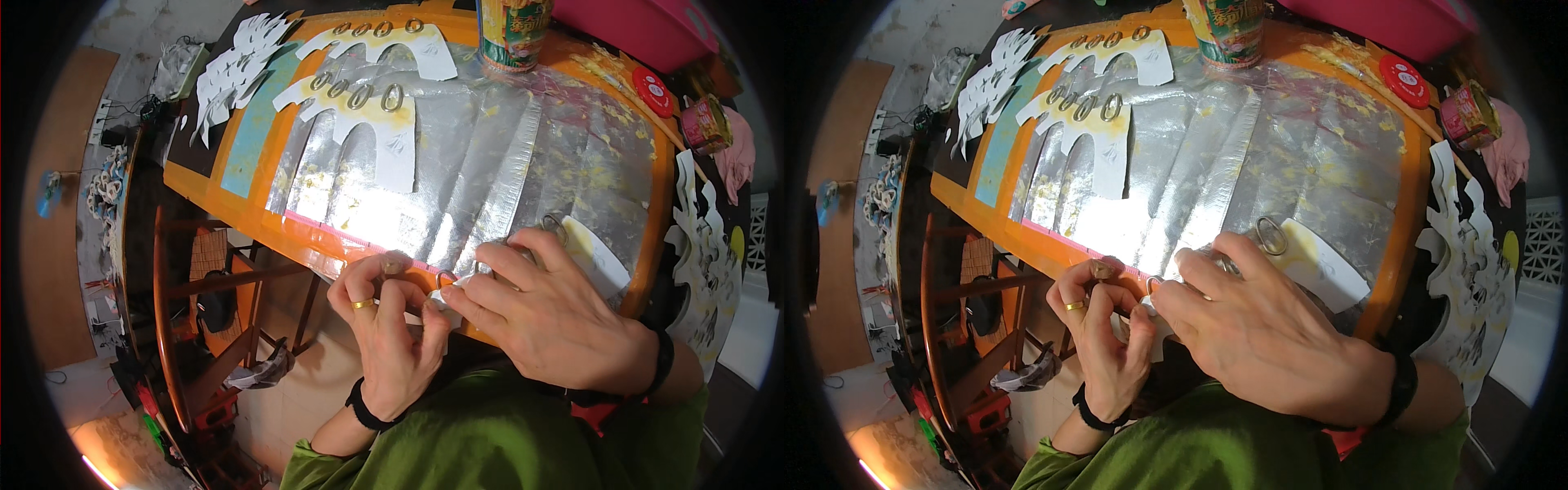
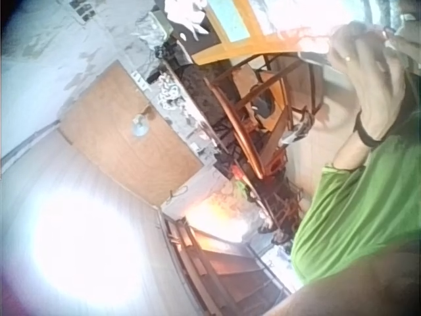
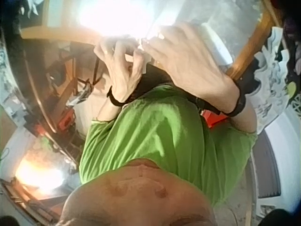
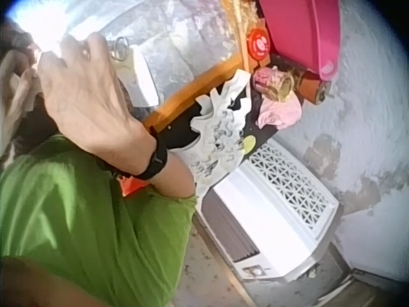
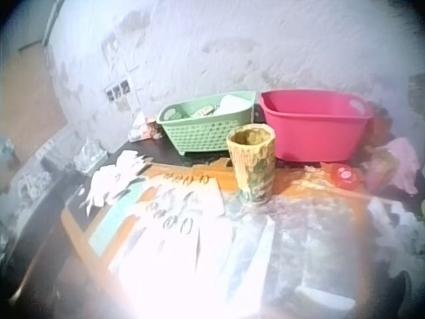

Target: Assembling shoe upper components by applying glue and attaching eyelet pieces.

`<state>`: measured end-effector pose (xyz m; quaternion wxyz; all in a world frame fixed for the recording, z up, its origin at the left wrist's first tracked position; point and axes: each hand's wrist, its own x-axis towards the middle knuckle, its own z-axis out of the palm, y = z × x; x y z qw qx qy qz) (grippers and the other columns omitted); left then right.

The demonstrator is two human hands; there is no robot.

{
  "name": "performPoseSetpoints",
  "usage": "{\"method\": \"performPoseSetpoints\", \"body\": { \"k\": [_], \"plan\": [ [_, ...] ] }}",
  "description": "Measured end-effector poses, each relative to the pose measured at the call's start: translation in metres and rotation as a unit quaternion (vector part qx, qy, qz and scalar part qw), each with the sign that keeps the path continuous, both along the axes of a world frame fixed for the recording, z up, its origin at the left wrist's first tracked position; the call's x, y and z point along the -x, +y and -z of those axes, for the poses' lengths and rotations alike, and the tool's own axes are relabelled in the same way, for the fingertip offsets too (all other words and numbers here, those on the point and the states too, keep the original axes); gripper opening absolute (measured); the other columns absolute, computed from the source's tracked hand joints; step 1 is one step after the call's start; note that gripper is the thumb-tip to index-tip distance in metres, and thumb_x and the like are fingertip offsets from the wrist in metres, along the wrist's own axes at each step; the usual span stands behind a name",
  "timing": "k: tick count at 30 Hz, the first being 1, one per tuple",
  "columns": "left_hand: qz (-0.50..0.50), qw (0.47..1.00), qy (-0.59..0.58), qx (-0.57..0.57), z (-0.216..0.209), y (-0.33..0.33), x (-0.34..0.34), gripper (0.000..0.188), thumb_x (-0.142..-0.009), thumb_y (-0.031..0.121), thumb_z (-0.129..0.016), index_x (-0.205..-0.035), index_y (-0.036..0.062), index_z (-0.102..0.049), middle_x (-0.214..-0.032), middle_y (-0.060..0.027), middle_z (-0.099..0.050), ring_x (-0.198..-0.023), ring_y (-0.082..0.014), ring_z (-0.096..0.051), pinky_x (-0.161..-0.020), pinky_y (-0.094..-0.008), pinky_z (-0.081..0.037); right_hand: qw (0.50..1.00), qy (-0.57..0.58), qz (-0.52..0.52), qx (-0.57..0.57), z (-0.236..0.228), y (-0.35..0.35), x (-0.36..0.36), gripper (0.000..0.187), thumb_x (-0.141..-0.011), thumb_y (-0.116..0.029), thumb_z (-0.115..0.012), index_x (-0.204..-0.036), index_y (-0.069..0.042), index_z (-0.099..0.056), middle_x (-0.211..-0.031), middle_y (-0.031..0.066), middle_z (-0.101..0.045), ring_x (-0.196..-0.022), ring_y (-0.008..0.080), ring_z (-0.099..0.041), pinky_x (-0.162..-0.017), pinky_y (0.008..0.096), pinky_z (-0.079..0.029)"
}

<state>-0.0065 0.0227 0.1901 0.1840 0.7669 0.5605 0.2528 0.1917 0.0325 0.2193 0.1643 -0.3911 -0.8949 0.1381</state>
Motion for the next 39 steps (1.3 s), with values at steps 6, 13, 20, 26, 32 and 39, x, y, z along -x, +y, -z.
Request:
{"method": "performPoseSetpoints", "body": {
  "k": [6,13,20,26,32,39],
  "plan": [
    [-0.03,1.0,0.001,-0.005,0.0,0.001,-0.005,0.015,-0.074,0.007,-0.07,-0.077,0.0058,-0.055,-0.121,-0.0144,-0.049,-0.117,-0.0333,-0.036,-0.098,-0.0442,-0.031,0.999,-0.024,-0.017,0.021,-0.004,0.001,-0.002,0.034,-0.082,-0.016,-0.064,-0.112,-0.002,-0.069,-0.096,0.0038,-0.061,-0.107,0.0235,-0.056,-0.097,0.0413,-0.04],
    [-0.089,0.98,-0.179,-0.019,0.013,-0.002,-0.009,0.03,-0.071,0.006,-0.073,-0.09,0.005,-0.05,-0.128,-0.017,-0.042,-0.117,-0.0318,-0.037,-0.101,-0.043,-0.032,1.0,0.014,-0.005,0.001,0.0,0.0,0.0,0.023,-0.085,-0.011,-0.058,-0.101,0.0,-0.07,-0.096,0.0042,-0.056,-0.099,0.021,-0.053,-0.095,0.0382,-0.039],
    [-0.045,0.963,-0.266,-0.001,0.022,0.0,-0.005,0.031,-0.071,-0.003,-0.066,-0.094,0.0087,-0.049,-0.102,-0.008,-0.061,-0.107,-0.0256,-0.051,-0.109,-0.0468,-0.026,1.0,0.023,-0.006,0.019,-0.001,0.001,0.0,0.017,-0.084,-0.011,-0.061,-0.094,-0.002,-0.07,-0.096,0.0036,-0.056,-0.102,0.0212,-0.053,-0.096,0.0392,-0.038],
    [0.004,0.988,-0.139,-0.072,0.025,0.002,0.002,0.029,-0.072,-0.003,-0.061,-0.096,0.0117,-0.054,-0.095,0.0,-0.07,-0.105,-0.0252,-0.055,-0.112,-0.053,-0.02,0.999,0.037,-0.008,0.01,0.001,0.002,-0.002,0.02,-0.082,-0.011,-0.062,-0.097,-0.001,-0.069,-0.097,0.0048,-0.058,-0.106,0.0223,-0.054,-0.097,0.04,-0.039],
    [0.061,0.985,-0.128,-0.102,0.033,0.005,0.02,0.037,-0.072,-0.002,-0.059,-0.105,0.0118,-0.059,-0.097,-0.0002,-0.069,-0.108,-0.0262,-0.054,-0.113,-0.0582,-0.021,0.998,0.063,-0.006,0.007,0.0,0.008,-0.004,0.022,-0.081,-0.01,-0.062,-0.1,-0.001,-0.067,-0.094,0.006,-0.059,-0.109,0.0243,-0.055,-0.097,0.0422,-0.04],
    [0.169,0.976,-0.035,-0.131,0.034,0.011,0.038,0.032,-0.081,0.021,-0.062,-0.111,0.023,-0.072,-0.104,0.0058,-0.063,-0.111,-0.0232,-0.053,-0.115,-0.0578,-0.021,0.999,0.045,-0.027,-0.006,0.001,0.011,-0.008,0.019,-0.082,-0.011,-0.063,-0.099,-0.003,-0.067,-0.093,0.0042,-0.06,-0.11,0.0245,-0.055,-0.1,0.0438,-0.04]
  ]
}}
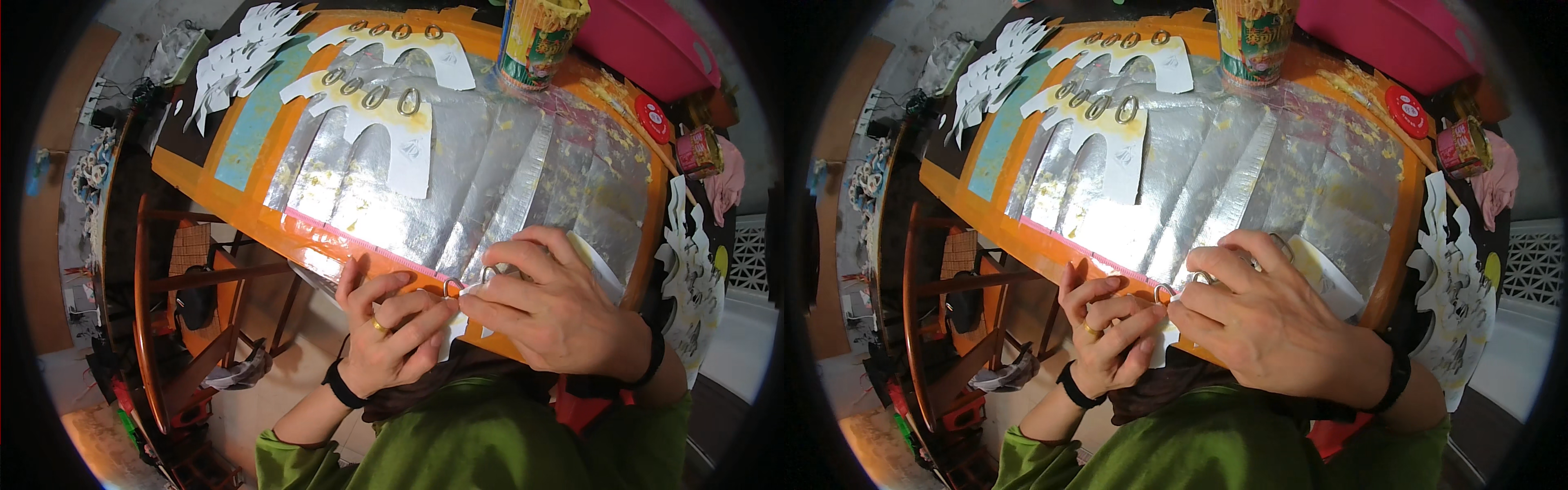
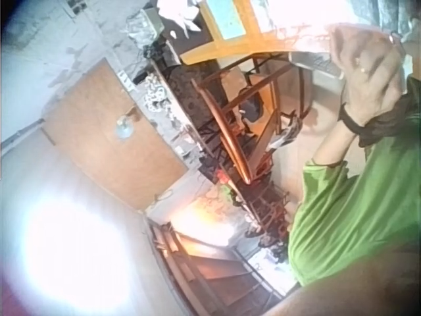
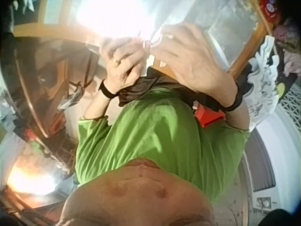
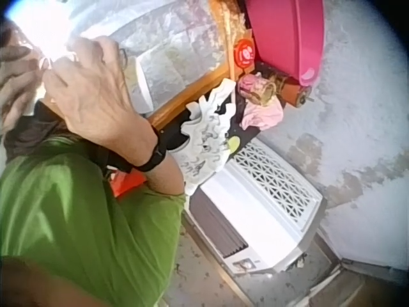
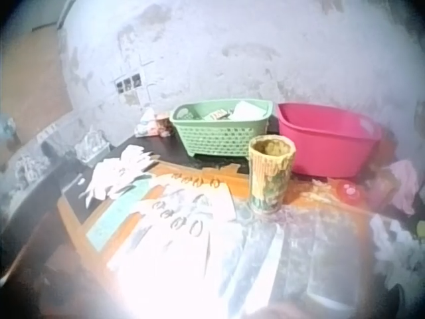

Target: Assembling shoe upper components by applying glue and attaching eyelet pieces.

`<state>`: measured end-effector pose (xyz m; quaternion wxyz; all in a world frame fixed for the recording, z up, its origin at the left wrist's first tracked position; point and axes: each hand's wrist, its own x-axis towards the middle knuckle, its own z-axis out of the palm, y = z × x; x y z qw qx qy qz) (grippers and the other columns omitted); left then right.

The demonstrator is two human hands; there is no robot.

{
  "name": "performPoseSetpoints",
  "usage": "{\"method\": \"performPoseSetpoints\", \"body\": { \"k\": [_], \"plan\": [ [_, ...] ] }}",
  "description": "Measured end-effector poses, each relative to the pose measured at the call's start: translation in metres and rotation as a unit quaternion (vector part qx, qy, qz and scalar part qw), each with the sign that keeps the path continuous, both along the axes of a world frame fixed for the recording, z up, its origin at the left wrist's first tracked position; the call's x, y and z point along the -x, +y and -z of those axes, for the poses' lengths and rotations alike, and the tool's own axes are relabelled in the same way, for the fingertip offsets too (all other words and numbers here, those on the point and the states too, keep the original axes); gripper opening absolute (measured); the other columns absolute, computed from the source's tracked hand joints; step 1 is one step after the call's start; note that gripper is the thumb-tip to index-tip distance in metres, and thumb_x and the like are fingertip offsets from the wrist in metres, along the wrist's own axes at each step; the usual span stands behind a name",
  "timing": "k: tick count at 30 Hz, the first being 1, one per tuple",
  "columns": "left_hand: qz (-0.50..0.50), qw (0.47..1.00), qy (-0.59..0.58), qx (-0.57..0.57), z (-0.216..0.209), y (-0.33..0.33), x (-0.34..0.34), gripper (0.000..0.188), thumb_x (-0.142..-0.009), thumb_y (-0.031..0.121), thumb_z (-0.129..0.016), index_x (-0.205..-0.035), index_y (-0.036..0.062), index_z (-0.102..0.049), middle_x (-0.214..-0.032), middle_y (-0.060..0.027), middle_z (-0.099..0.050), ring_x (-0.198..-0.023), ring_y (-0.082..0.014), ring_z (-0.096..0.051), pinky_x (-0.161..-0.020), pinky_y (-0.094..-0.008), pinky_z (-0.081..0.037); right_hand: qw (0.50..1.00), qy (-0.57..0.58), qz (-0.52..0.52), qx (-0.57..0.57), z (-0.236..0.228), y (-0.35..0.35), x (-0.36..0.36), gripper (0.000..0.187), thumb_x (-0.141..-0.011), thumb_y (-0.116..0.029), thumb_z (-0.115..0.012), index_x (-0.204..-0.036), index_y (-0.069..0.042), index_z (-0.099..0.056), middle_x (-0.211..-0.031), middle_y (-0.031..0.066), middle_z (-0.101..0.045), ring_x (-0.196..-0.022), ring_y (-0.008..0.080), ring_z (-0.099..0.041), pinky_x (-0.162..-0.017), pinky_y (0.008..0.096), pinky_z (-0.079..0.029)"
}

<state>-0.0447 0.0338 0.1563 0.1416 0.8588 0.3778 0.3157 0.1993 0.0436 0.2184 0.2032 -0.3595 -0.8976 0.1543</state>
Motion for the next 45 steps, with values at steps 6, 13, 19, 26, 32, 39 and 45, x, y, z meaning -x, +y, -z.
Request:
{"method": "performPoseSetpoints", "body": {
  "k": [6,13,19,26,32,39,45],
  "plan": [
    [0.052,0.995,0.049,-0.064,-0.001,0.007,0.013,0.037,-0.084,0.048,-0.067,-0.114,0.0296,-0.074,-0.106,0.0084,-0.062,-0.11,-0.0178,-0.054,-0.115,-0.0545,-0.023,0.999,0.016,-0.006,-0.039,0.005,0.001,0.0,0.016,-0.079,-0.013,-0.065,-0.091,-0.004,-0.07,-0.095,0.0024,-0.063,-0.106,0.0237,-0.057,-0.096,0.043,-0.043],
    [0.103,0.986,-0.004,-0.13,0.014,0.017,0.01,0.035,-0.086,0.052,-0.064,-0.108,0.0268,-0.074,-0.098,0.0089,-0.064,-0.106,-0.0155,-0.056,-0.112,-0.0519,-0.029,0.996,0.0,-0.032,-0.081,0.006,0.002,0.005,0.013,-0.074,-0.012,-0.067,-0.083,-0.005,-0.071,-0.092,0.0026,-0.064,-0.102,0.0219,-0.06,-0.093,0.0434,-0.046],
    [0.067,0.984,-0.018,-0.162,0.017,0.015,-0.001,0.035,-0.086,0.06,-0.059,-0.095,0.0281,-0.071,-0.09,0.0106,-0.061,-0.104,-0.013,-0.057,-0.106,-0.047,-0.032,0.997,-0.025,-0.029,-0.073,0.008,0.005,0.007,0.007,-0.075,-0.012,-0.074,-0.071,-0.011,-0.067,-0.087,-0.0025,-0.065,-0.096,0.0182,-0.063,-0.09,0.0425,-0.048],
    [0.055,0.984,0.006,-0.171,0.013,0.015,-0.005,0.034,-0.085,0.061,-0.061,-0.096,0.03,-0.069,-0.088,0.0102,-0.058,-0.106,-0.013,-0.058,-0.107,-0.0468,-0.03,0.999,0.002,0.011,-0.036,0.002,0.006,0.018,0.013,-0.07,-0.013,-0.065,-0.061,-0.007,-0.056,-0.076,0.0028,-0.054,-0.097,0.0224,-0.062,-0.092,0.0466,-0.047],
    [0.086,0.986,0.015,-0.14,0.013,0.016,0.0,0.039,-0.081,0.062,-0.067,-0.098,0.0275,-0.069,-0.097,0.0055,-0.057,-0.105,-0.0181,-0.058,-0.109,-0.0531,-0.028,0.997,0.034,0.01,-0.064,0.011,0.002,0.012,0.011,-0.072,-0.011,-0.066,-0.066,-0.005,-0.059,-0.081,0.0043,-0.057,-0.101,0.0249,-0.061,-0.093,0.0494,-0.046],
    [0.1,0.987,0.01,-0.124,0.02,0.01,0.008,0.044,-0.082,0.06,-0.067,-0.108,0.0243,-0.068,-0.109,0.0022,-0.059,-0.112,-0.02,-0.058,-0.113,-0.0552,-0.029,0.995,0.056,0.021,-0.078,0.012,-0.004,0.013,0.01,-0.08,-0.013,-0.068,-0.079,-0.003,-0.067,-0.1,0.0059,-0.063,-0.113,0.0261,-0.058,-0.1,0.047,-0.044],
    [0.109,0.988,-0.001,-0.11,0.018,0.016,0.008,0.05,-0.081,0.065,-0.065,-0.107,0.0222,-0.068,-0.107,0.0024,-0.061,-0.114,-0.0203,-0.058,-0.112,-0.0554,-0.028,0.997,0.029,-0.012,-0.076,0.009,0.0,0.006,0.011,-0.08,-0.014,-0.068,-0.08,-0.003,-0.067,-0.097,0.0054,-0.064,-0.113,0.0253,-0.058,-0.1,0.0457,-0.044]
  ]
}}
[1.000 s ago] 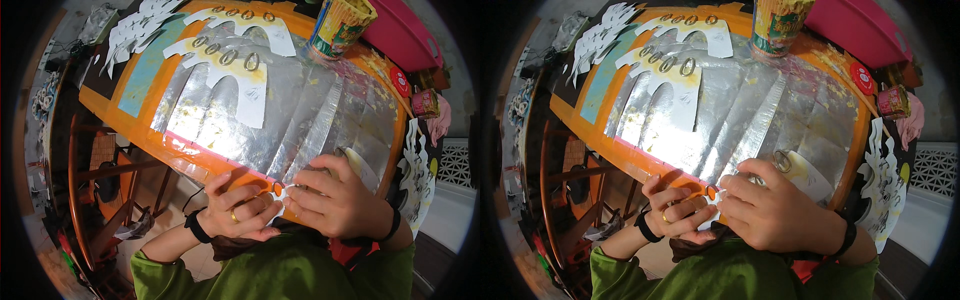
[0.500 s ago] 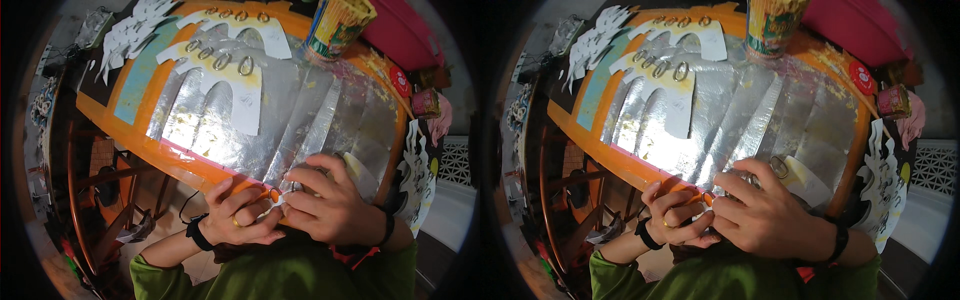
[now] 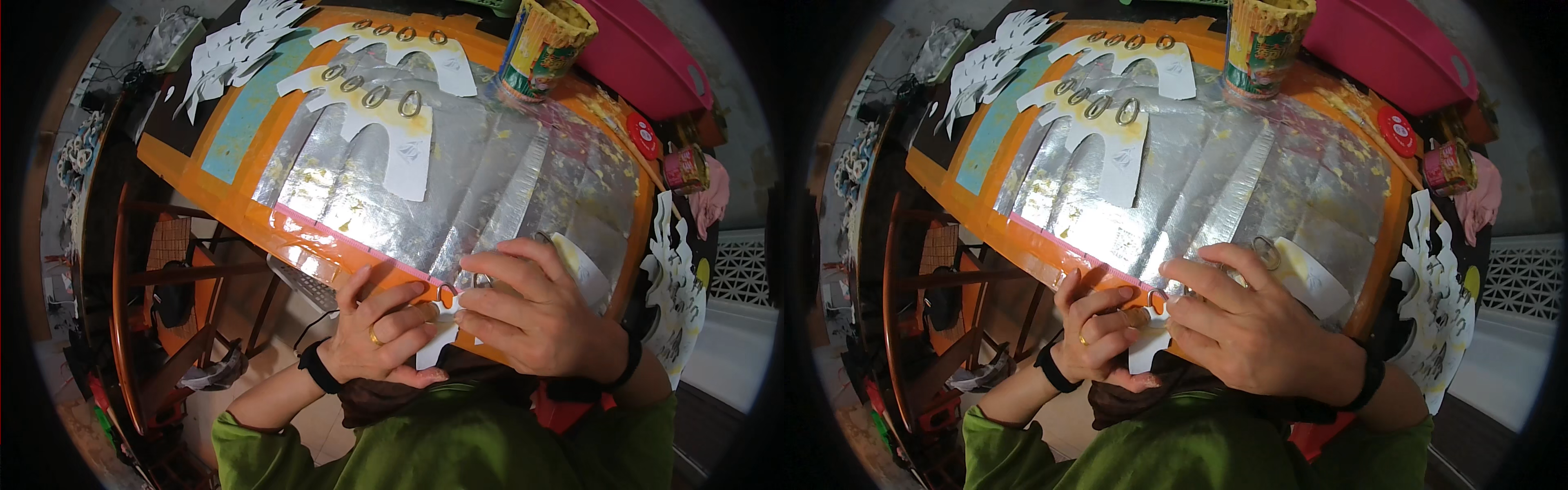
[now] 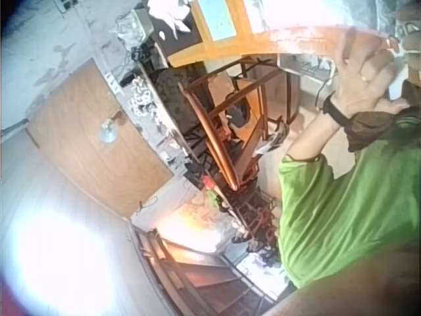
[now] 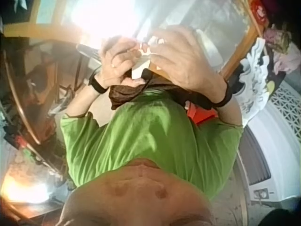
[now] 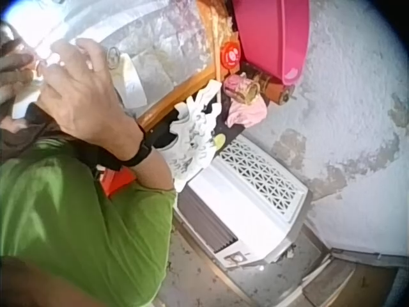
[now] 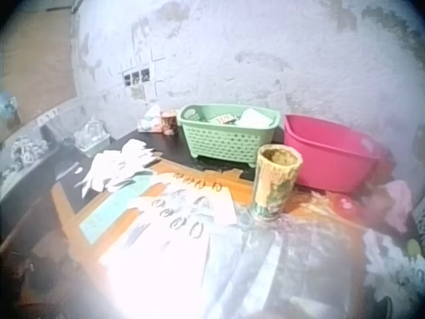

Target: Assembling shoe upper components by applying glue and attaching eyelet pieces.

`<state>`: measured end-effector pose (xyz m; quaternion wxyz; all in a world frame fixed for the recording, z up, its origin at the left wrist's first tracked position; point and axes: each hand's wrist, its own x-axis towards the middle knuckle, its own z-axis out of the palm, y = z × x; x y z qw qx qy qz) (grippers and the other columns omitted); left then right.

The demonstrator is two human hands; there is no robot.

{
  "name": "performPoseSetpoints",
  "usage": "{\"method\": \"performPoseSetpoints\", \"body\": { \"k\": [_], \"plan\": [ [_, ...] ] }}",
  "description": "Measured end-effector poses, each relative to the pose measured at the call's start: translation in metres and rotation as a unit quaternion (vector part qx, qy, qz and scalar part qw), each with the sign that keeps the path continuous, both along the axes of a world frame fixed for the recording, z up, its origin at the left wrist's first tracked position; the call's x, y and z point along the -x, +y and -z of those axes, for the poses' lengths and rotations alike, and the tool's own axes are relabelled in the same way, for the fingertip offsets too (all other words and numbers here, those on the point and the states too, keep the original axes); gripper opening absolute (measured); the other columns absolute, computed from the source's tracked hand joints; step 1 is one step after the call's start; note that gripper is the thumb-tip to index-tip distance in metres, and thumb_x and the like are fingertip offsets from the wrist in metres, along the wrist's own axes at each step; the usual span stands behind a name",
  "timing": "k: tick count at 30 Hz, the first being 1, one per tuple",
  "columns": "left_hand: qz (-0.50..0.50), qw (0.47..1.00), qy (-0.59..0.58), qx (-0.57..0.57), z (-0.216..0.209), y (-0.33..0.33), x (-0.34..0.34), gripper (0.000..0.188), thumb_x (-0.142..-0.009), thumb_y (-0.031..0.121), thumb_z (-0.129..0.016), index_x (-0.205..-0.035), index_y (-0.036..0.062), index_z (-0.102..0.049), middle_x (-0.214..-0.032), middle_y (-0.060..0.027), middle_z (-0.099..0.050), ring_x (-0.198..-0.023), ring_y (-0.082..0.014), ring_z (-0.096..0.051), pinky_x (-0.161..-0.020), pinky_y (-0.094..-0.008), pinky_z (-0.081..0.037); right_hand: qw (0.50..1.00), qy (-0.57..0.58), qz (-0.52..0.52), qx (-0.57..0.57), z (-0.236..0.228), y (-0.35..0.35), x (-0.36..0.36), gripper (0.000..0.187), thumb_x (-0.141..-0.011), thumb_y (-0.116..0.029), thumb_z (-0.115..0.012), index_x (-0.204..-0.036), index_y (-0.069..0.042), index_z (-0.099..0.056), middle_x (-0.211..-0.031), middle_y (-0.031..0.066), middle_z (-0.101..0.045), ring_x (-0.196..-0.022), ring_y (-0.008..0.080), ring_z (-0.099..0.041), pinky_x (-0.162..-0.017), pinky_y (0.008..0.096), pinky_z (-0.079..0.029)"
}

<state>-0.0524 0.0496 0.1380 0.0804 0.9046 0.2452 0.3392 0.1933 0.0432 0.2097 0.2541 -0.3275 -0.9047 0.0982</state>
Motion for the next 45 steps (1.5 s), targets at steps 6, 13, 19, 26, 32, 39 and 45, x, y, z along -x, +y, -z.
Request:
{"method": "performPoseSetpoints", "body": {
  "k": [6,13,19,26,32,39,45],
  "plan": [
    [-0.009,1.0,-0.008,-0.014,-0.002,0.002,-0.003,0.046,-0.08,0.066,-0.065,-0.1,0.0245,-0.067,-0.105,0.0043,-0.062,-0.114,-0.0191,-0.058,-0.111,-0.0543,-0.029,1.0,0.007,0.001,0.008,0.002,0.003,0.001,0.011,-0.078,-0.013,-0.069,-0.074,-0.004,-0.065,-0.09,0.0044,-0.061,-0.11,0.0263,-0.059,-0.098,0.0475,-0.045],
    [-0.019,0.999,-0.035,-0.019,0.003,0.001,-0.006,0.038,-0.082,0.064,-0.065,-0.095,0.0281,-0.066,-0.096,0.0083,-0.061,-0.107,-0.0161,-0.061,-0.11,-0.0508,-0.028,1.0,0.011,0.002,0.005,0.007,0.003,0.006,0.01,-0.072,-0.012,-0.067,-0.066,-0.006,-0.061,-0.083,0.0036,-0.057,-0.106,0.0261,-0.061,-0.098,0.0482,-0.046],
    [-0.026,0.997,-0.054,-0.045,0.006,0.002,-0.004,0.036,-0.082,0.064,-0.066,-0.094,0.0303,-0.063,-0.094,0.0094,-0.059,-0.103,-0.0128,-0.062,-0.108,-0.0461,-0.026,0.999,0.009,0.025,0.037,0.006,0.004,0.008,0.012,-0.071,-0.012,-0.065,-0.062,-0.006,-0.058,-0.081,0.0037,-0.056,-0.104,0.026,-0.061,-0.098,0.0484,-0.045],
    [-0.034,0.998,-0.024,-0.047,0.005,0.003,-0.005,0.036,-0.081,0.064,-0.068,-0.094,0.0313,-0.062,-0.095,0.0094,-0.06,-0.102,-0.0119,-0.062,-0.107,-0.0446,-0.025,0.997,0.028,0.032,0.066,0.008,0.007,0.008,0.015,-0.07,-0.013,-0.066,-0.061,-0.005,-0.057,-0.082,0.0039,-0.057,-0.105,0.0263,-0.061,-0.098,0.048,-0.045],
    [-0.053,0.998,-0.024,-0.036,-0.003,0.0,-0.008,0.038,-0.08,0.063,-0.07,-0.092,0.0275,-0.063,-0.099,0.0092,-0.062,-0.103,-0.0119,-0.062,-0.107,-0.0416,-0.027,0.997,0.032,0.036,0.068,0.006,0.003,0.009,0.014,-0.07,-0.012,-0.066,-0.063,-0.005,-0.058,-0.083,0.0046,-0.057,-0.106,0.0269,-0.06,-0.098,0.0492,-0.045],
    [-0.045,0.998,-0.05,-0.013,0.002,0.001,-0.007,0.045,-0.077,0.066,-0.071,-0.094,0.0249,-0.066,-0.102,0.0056,-0.063,-0.105,-0.0181,-0.061,-0.107,-0.042,-0.031,0.983,0.036,-0.011,0.18,-0.007,0.014,-0.004,0.015,-0.07,-0.007,-0.069,-0.084,-0.006,-0.071,-0.102,0.009,-0.061,-0.114,0.0333,-0.057,-0.095,0.0497,-0.046],
    [-0.027,0.996,-0.085,0.004,-0.003,0.005,-0.003,0.055,-0.072,0.071,-0.07,-0.099,0.0231,-0.07,-0.118,-0.005,-0.058,-0.115,-0.0284,-0.052,-0.107,-0.0488,-0.032,0.973,0.126,0.082,0.173,-0.01,0.018,-0.009,0.024,-0.076,-0.005,-0.074,-0.099,-0.003,-0.069,-0.11,0.0111,-0.057,-0.112,0.0323,-0.054,-0.092,0.043,-0.046]
  ]
}}
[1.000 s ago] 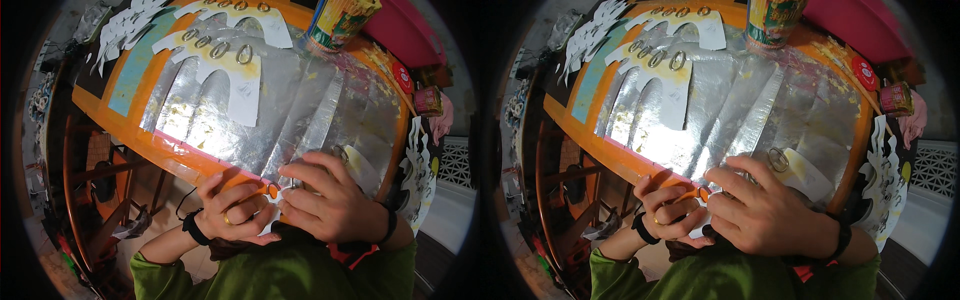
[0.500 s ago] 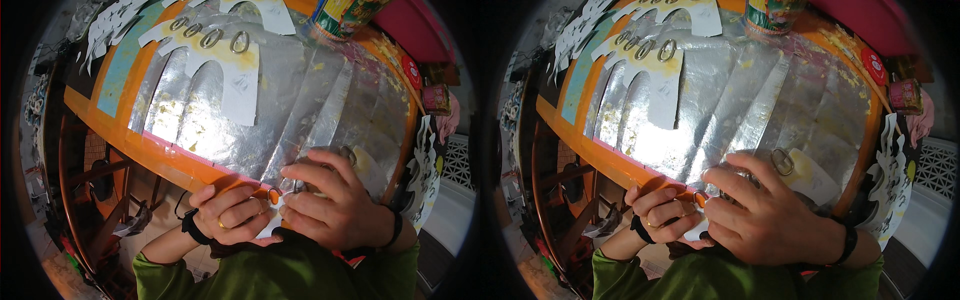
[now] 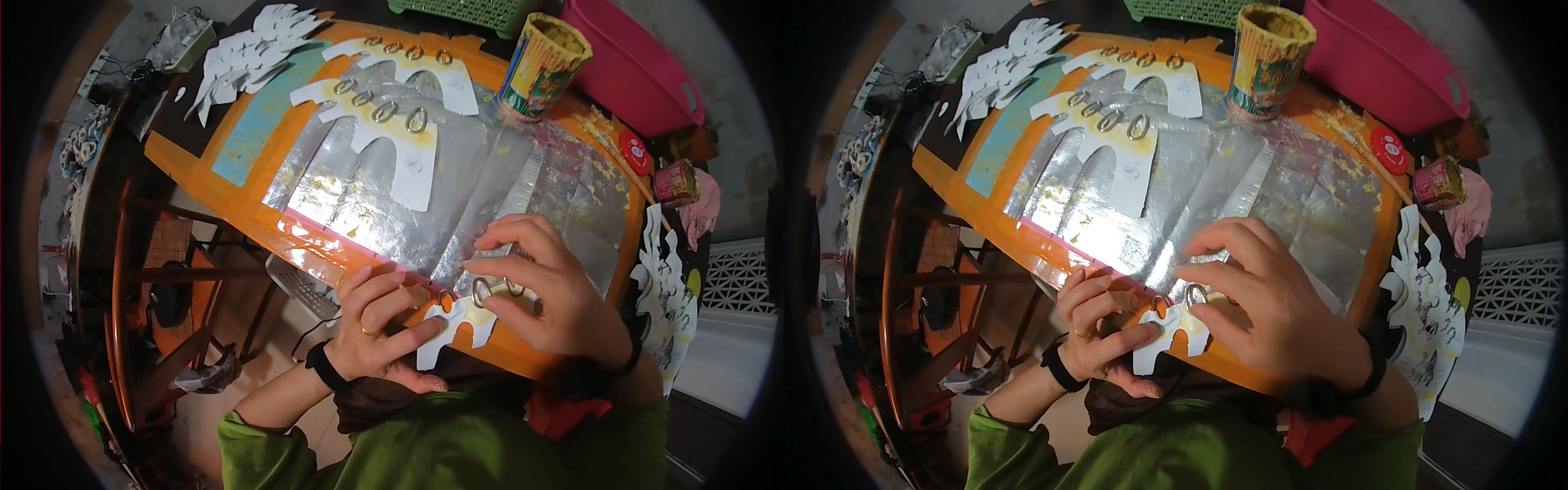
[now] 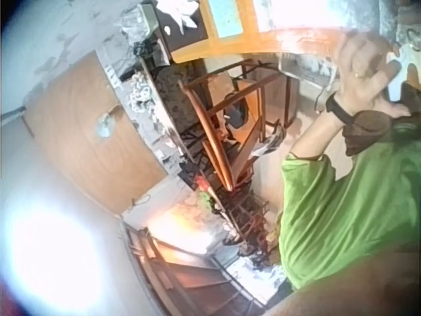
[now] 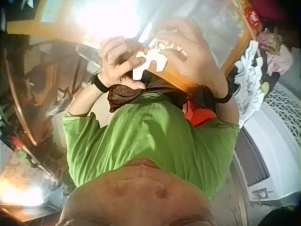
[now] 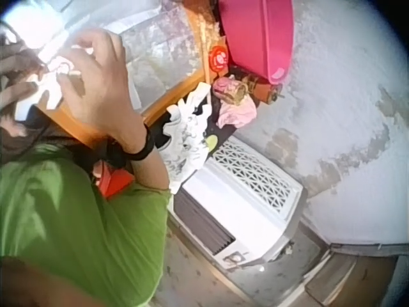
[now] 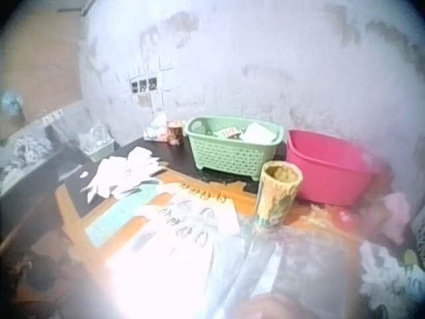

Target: Assembling shoe upper components by applying glue and attaching eyelet pieces.

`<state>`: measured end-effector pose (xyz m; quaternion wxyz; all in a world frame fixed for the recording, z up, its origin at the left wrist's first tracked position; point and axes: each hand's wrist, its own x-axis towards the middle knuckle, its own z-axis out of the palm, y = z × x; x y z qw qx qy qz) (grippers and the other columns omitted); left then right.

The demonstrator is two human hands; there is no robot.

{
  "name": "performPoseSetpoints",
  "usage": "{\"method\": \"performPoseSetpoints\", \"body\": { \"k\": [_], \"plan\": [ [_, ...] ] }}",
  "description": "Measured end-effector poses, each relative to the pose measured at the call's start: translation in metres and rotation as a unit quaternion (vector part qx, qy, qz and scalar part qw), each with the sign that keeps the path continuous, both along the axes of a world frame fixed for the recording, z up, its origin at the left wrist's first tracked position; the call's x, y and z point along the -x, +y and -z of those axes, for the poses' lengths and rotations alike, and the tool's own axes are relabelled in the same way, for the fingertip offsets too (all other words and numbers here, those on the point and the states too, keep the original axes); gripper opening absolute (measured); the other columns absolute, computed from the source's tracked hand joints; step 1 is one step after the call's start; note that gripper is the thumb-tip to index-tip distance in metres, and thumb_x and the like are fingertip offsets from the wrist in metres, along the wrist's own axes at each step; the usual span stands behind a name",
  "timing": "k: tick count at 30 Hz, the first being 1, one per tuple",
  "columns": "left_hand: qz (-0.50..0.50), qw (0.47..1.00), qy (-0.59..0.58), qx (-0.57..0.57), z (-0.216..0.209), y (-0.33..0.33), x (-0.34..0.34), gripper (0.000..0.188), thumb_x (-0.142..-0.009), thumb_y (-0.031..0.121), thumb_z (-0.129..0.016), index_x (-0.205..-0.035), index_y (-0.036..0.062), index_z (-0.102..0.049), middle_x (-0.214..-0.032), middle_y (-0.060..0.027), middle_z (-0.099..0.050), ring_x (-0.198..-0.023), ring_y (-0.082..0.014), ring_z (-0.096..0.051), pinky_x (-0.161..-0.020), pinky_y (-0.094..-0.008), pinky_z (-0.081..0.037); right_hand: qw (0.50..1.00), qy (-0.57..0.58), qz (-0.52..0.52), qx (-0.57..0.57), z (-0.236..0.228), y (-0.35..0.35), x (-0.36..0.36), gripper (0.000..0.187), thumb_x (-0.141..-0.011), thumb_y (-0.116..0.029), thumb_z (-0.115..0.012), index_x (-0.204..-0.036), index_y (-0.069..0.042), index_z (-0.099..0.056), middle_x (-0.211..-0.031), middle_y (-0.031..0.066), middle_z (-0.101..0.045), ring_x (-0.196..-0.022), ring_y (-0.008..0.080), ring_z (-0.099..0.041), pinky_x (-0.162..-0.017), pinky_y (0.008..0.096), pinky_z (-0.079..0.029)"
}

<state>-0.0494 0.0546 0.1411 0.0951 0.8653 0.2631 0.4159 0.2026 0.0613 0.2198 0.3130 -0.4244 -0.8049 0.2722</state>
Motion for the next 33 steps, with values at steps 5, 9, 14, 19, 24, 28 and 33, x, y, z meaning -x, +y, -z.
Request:
{"method": "performPoseSetpoints", "body": {
  "k": [5,9,14,19,24,28,33],
  "plan": [
    [0.029,0.999,0.041,-0.004,-0.003,0.001,0.004,0.035,-0.077,0.047,-0.075,-0.099,0.0193,-0.07,-0.115,-0.0071,-0.056,-0.107,-0.0291,-0.055,-0.102,-0.0488,-0.04,0.998,-0.05,-0.025,-0.006,0.007,-0.003,-0.006,0.022,-0.076,-0.007,-0.075,-0.097,-0.004,-0.068,-0.112,0.0094,-0.057,-0.114,0.0298,-0.053,-0.094,0.0413,-0.045],
    [0.087,0.996,0.009,0.027,-0.011,0.001,0.002,0.027,-0.073,0.014,-0.077,-0.099,0.012,-0.07,-0.111,-0.0111,-0.053,-0.101,-0.0292,-0.057,-0.091,-0.0443,-0.048,0.998,-0.04,-0.032,0.02,0.005,-0.005,-0.007,0.016,-0.077,-0.007,-0.075,-0.09,-0.005,-0.066,-0.108,0.0061,-0.061,-0.116,0.0273,-0.053,-0.097,0.0395,-0.042],
    [0.101,0.965,-0.125,0.206,-0.024,-0.01,-0.008,0.034,-0.083,-0.006,-0.068,-0.112,0.0049,-0.054,-0.117,-0.0146,-0.053,-0.103,-0.0259,-0.061,-0.093,-0.0412,-0.049,0.99,0.045,-0.047,0.126,-0.003,-0.006,-0.012,0.016,-0.081,-0.007,-0.075,-0.092,-0.005,-0.064,-0.093,0.0046,-0.065,-0.095,0.0225,-0.062,-0.085,0.0336,-0.048],
    [0.144,0.745,-0.362,0.542,-0.045,-0.004,-0.022,0.058,-0.086,0.019,-0.076,-0.13,0.005,-0.041,-0.126,-0.0111,-0.047,-0.114,-0.0245,-0.058,-0.091,-0.0398,-0.05,0.923,0.24,-0.029,0.299,-0.003,-0.008,-0.012,0.015,-0.086,-0.005,-0.073,-0.096,-0.003,-0.062,-0.087,0.0027,-0.065,-0.078,0.0101,-0.063,-0.072,0.0251,-0.049],
    [0.21,0.597,-0.425,0.647,-0.054,-0.005,-0.032,0.08,-0.08,0.018,-0.082,-0.143,0.0062,-0.034,-0.133,-0.0095,-0.047,-0.124,-0.0199,-0.05,-0.1,-0.0409,-0.049,0.86,0.36,-0.006,0.363,-0.001,-0.008,-0.014,0.016,-0.088,0.002,-0.07,-0.096,-0.002,-0.057,-0.097,0.0063,-0.065,-0.091,0.0105,-0.063,-0.08,0.0266,-0.051],
    [0.136,0.666,-0.391,0.62,-0.055,-0.015,-0.053,0.081,-0.079,-0.007,-0.077,-0.144,0.0065,-0.03,-0.134,-0.0114,-0.048,-0.115,-0.0178,-0.056,-0.097,-0.0333,-0.053,0.866,0.366,0.016,0.341,0.0,-0.008,-0.012,0.015,-0.088,0.003,-0.07,-0.095,-0.002,-0.057,-0.098,0.0058,-0.064,-0.091,0.0096,-0.062,-0.079,0.0258,-0.05],
    [0.036,0.736,-0.368,0.567,-0.063,-0.009,-0.063,0.08,-0.079,-0.009,-0.076,-0.143,0.0048,-0.03,-0.127,-0.0137,-0.05,-0.11,-0.0197,-0.062,-0.09,-0.0335,-0.056,0.883,0.37,0.011,0.288,0.006,-0.01,-0.006,0.013,-0.087,-0.002,-0.071,-0.089,-0.001,-0.058,-0.087,0.0015,-0.063,-0.081,0.0054,-0.06,-0.07,0.0229,-0.049]
  ]
}}
